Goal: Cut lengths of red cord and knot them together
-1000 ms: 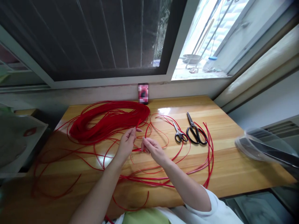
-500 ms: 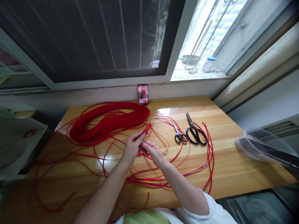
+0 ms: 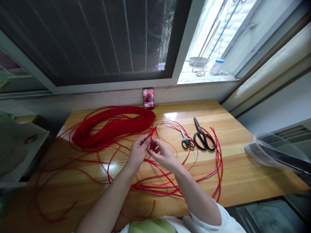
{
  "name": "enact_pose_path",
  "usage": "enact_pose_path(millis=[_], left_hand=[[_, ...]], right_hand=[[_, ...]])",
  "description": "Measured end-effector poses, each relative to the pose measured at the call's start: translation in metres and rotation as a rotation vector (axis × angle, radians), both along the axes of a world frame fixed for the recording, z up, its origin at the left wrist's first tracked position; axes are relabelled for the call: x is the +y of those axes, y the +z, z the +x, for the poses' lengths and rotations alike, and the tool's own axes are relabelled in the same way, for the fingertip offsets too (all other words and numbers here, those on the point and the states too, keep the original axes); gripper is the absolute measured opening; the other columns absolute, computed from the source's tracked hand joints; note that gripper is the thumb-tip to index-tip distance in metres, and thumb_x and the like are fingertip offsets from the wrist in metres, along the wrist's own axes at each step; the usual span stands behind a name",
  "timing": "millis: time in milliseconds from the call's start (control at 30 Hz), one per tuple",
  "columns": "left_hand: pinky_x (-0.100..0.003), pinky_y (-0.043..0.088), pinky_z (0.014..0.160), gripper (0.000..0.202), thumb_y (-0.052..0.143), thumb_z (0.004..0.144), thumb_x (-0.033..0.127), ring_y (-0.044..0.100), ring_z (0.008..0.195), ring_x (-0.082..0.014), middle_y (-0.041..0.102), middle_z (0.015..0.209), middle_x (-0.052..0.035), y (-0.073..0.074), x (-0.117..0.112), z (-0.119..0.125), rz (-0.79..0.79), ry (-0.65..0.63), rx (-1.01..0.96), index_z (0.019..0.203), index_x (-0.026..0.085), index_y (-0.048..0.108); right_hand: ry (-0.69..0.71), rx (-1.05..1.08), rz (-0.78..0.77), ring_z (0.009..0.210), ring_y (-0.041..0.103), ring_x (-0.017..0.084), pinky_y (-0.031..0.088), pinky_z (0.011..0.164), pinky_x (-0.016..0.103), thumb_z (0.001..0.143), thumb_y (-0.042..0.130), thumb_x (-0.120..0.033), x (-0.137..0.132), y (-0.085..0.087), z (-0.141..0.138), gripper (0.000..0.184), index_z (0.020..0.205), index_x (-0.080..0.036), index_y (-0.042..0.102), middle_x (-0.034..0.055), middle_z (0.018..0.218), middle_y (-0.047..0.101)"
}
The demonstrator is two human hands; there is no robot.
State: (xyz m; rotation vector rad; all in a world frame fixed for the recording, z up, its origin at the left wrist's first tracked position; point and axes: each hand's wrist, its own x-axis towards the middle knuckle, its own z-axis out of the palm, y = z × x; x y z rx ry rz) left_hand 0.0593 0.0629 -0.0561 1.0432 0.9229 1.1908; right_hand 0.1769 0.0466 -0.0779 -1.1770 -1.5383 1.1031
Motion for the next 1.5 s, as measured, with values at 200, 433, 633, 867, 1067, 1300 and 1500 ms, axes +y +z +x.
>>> enact_pose_path(millis=[200,433,633,867,1067,1300,1500], left_hand=[[-0.019,0.036,0.048,0.020,0.056,0.076,0.034,0.047,0.051,-0.0075,0.059,0.066,-0.0001,0.011,0.002,-0.001,0.012,-0.029,0.068,0.078,0.015,0.063],[-0.021,0.036,0.058,0.025,0.052,0.079,0.032,0.046,0.056,-0.0099,0.051,0.055,0.0013,0.003,0.002,0.001,0.115,-0.155,0.189,0.061,0.014,0.057],[-0.022,0.035,0.059,0.030,0.046,0.081,0.038,0.045,0.060,-0.0114,0.053,0.062,-0.0002,0.001,0.001,-0.001,0.150,-0.269,0.313,0.071,0.014,0.060],[-0.022,0.028,0.051,0.038,0.038,0.083,0.045,0.036,0.052,-0.0095,0.044,0.057,0.0024,0.005,0.006,-0.007,0.216,-0.342,0.567,0.071,0.015,0.057],[-0.021,0.028,0.051,0.037,0.040,0.082,0.045,0.037,0.053,-0.0096,0.044,0.056,0.0028,-0.004,0.012,-0.029,0.150,-0.416,0.591,0.066,0.015,0.054],[-0.021,0.026,0.048,0.036,0.046,0.079,0.045,0.034,0.049,-0.0085,0.040,0.052,0.0035,-0.002,0.019,-0.054,0.037,-0.466,0.528,0.061,0.014,0.054],[-0.020,0.022,0.043,0.035,0.052,0.075,0.046,0.031,0.046,-0.0076,0.040,0.049,0.0038,-0.010,0.019,-0.085,-0.071,-0.487,0.505,0.059,0.014,0.055]], right_hand=[[-0.210,0.284,-0.001,0.067,0.046,0.011,0.040,0.057,0.023,0.068,0.066,-0.033,0.000,0.009,0.012,0.039,0.106,-0.025,0.058,-0.0006,0.075,0.049],[0.002,0.600,-0.192,0.048,0.033,0.006,0.026,0.043,0.021,0.077,0.057,-0.037,0.005,0.016,0.013,0.034,0.107,-0.021,0.061,-0.0039,0.059,0.040],[-0.146,0.555,-0.191,0.042,0.030,0.006,0.022,0.040,0.021,0.074,0.060,-0.042,0.012,0.009,0.006,0.027,0.075,-0.016,0.067,-0.0050,0.047,0.039],[-0.379,0.556,-0.054,0.040,0.035,0.005,0.026,0.041,0.021,0.075,0.061,-0.038,0.009,0.017,0.015,0.024,0.072,-0.015,0.066,-0.0053,0.044,0.041],[-0.607,0.696,0.090,0.036,0.030,0.002,0.022,0.035,0.018,0.071,0.065,-0.033,0.027,0.032,0.071,0.020,0.068,-0.013,0.065,-0.0074,0.043,0.037],[-0.736,0.834,0.077,0.036,0.031,0.001,0.025,0.032,0.013,0.074,0.062,-0.023,0.040,0.043,0.126,0.017,0.061,-0.012,0.059,-0.0080,0.043,0.036],[-0.926,0.930,0.003,0.034,0.030,0.000,0.025,0.029,0.011,0.083,0.053,-0.021,0.041,0.036,0.158,0.025,0.061,-0.011,0.056,-0.0087,0.041,0.034]])
